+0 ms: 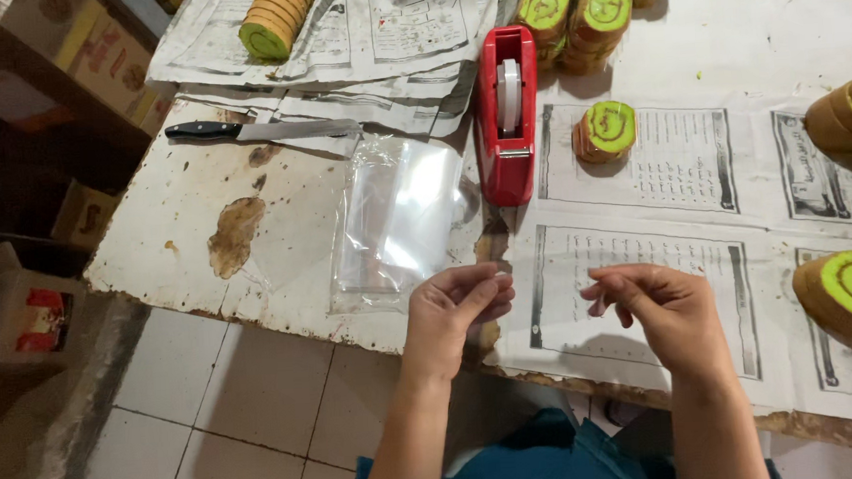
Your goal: The person wraps individual green roll cake slices in plastic bags and secures them with adhesive tape.
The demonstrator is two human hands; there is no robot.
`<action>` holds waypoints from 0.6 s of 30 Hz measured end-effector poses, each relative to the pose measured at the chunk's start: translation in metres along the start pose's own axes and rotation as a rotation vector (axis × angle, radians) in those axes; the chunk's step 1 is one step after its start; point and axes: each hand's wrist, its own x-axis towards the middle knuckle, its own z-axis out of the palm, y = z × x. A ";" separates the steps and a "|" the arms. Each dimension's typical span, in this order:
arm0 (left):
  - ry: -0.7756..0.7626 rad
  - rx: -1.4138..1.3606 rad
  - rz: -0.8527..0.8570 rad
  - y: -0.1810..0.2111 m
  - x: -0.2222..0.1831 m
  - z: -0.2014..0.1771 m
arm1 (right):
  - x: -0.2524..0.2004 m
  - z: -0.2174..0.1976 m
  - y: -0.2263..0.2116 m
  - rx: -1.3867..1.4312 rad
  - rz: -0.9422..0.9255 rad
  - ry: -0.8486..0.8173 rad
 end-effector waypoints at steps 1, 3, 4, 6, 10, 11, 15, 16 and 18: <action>0.001 0.000 0.001 0.000 -0.002 0.003 | 0.000 -0.003 0.003 0.001 0.000 -0.002; 0.066 0.109 0.140 -0.001 -0.006 0.008 | -0.001 -0.008 0.008 0.063 0.007 -0.047; 0.069 0.109 0.140 -0.002 -0.005 0.007 | -0.001 -0.007 0.005 0.064 0.008 -0.051; 0.120 0.125 0.154 -0.003 -0.002 0.005 | 0.000 -0.007 -0.002 0.041 0.077 -0.044; 0.111 0.138 0.149 -0.004 -0.001 0.000 | 0.003 -0.011 0.014 0.075 0.034 0.014; 0.105 0.123 0.145 -0.005 0.000 -0.001 | 0.003 -0.011 0.014 0.129 0.064 0.029; -0.028 -0.101 0.182 -0.019 0.006 -0.008 | 0.004 -0.017 0.021 0.221 -0.018 -0.017; -0.029 -0.101 0.181 -0.009 0.001 -0.006 | 0.004 -0.021 0.018 0.221 -0.019 -0.015; 0.072 0.182 0.172 0.010 -0.010 -0.001 | 0.002 -0.028 0.014 0.232 0.023 0.086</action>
